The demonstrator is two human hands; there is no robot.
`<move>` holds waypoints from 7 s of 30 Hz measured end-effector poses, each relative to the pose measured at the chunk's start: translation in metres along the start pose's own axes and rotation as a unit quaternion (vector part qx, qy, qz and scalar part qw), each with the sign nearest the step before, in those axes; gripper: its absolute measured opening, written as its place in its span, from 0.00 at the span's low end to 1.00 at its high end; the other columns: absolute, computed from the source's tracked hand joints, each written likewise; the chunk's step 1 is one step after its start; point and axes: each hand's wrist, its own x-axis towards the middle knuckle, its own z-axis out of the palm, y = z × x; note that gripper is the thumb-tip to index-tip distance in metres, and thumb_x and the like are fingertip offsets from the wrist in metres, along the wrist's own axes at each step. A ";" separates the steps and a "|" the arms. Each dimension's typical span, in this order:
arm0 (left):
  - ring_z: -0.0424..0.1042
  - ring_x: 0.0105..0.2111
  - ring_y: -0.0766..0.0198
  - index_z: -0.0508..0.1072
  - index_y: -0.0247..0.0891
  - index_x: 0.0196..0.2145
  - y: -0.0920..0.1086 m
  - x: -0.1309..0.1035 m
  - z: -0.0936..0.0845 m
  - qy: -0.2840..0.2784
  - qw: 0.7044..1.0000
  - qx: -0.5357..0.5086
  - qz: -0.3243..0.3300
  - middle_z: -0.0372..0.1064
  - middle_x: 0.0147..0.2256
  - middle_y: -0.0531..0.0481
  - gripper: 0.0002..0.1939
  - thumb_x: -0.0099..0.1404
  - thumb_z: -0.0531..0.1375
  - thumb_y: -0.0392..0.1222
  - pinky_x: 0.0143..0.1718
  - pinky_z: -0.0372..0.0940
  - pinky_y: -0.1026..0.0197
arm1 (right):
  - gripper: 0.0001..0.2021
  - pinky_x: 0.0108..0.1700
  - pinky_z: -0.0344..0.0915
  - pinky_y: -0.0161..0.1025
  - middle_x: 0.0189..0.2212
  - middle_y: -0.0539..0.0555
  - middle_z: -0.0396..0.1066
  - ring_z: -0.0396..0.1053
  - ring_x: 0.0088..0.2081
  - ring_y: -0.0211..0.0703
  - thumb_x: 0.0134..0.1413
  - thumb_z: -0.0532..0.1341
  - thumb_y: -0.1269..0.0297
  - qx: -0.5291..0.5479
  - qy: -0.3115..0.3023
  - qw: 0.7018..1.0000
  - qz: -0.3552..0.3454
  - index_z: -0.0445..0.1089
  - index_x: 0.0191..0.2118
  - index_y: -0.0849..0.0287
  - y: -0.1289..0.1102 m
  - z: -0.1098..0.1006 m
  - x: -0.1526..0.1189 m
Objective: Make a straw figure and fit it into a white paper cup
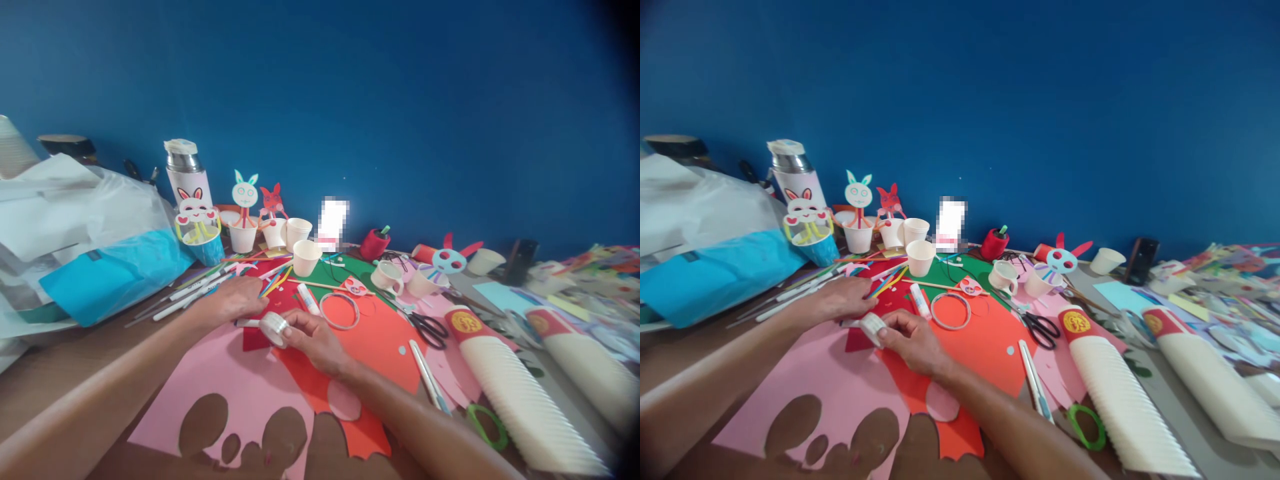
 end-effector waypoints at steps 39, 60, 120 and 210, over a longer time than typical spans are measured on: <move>0.68 0.24 0.66 0.63 0.39 0.48 0.048 -0.023 0.024 -0.138 0.837 -0.528 0.024 0.66 0.23 0.54 0.23 0.57 0.57 0.49 0.24 0.66 0.64 | 0.03 0.28 0.56 0.33 0.20 0.46 0.62 0.58 0.23 0.34 0.46 0.55 0.69 -0.032 0.172 0.982 -0.066 0.66 0.27 0.59 -0.002 -0.013 0.004; 0.67 0.21 0.67 0.62 0.39 0.41 0.050 -0.029 0.035 -0.095 0.855 -0.506 0.063 0.68 0.21 0.53 0.15 0.60 0.53 0.50 0.21 0.61 0.67 | 0.06 0.27 0.55 0.33 0.18 0.46 0.61 0.57 0.22 0.34 0.48 0.53 0.69 -0.027 0.158 0.985 -0.063 0.63 0.24 0.59 0.000 -0.014 0.004; 0.61 0.23 0.65 0.62 0.41 0.32 0.050 -0.033 0.036 -0.055 0.863 -0.501 0.048 0.61 0.22 0.54 0.15 0.63 0.46 0.55 0.24 0.58 0.62 | 0.07 0.30 0.57 0.34 0.20 0.47 0.63 0.60 0.25 0.37 0.42 0.52 0.72 0.094 0.127 0.986 -0.059 0.66 0.27 0.58 0.009 -0.011 0.002; 0.64 0.35 0.59 0.59 0.39 0.37 0.039 -0.029 0.032 0.217 0.945 -0.169 0.177 0.61 0.37 0.45 0.07 0.65 0.44 0.42 0.37 0.61 0.54 | 0.08 0.31 0.60 0.35 0.20 0.49 0.66 0.63 0.25 0.37 0.50 0.57 0.61 -0.067 0.213 0.974 -0.035 0.71 0.30 0.60 0.007 -0.009 0.000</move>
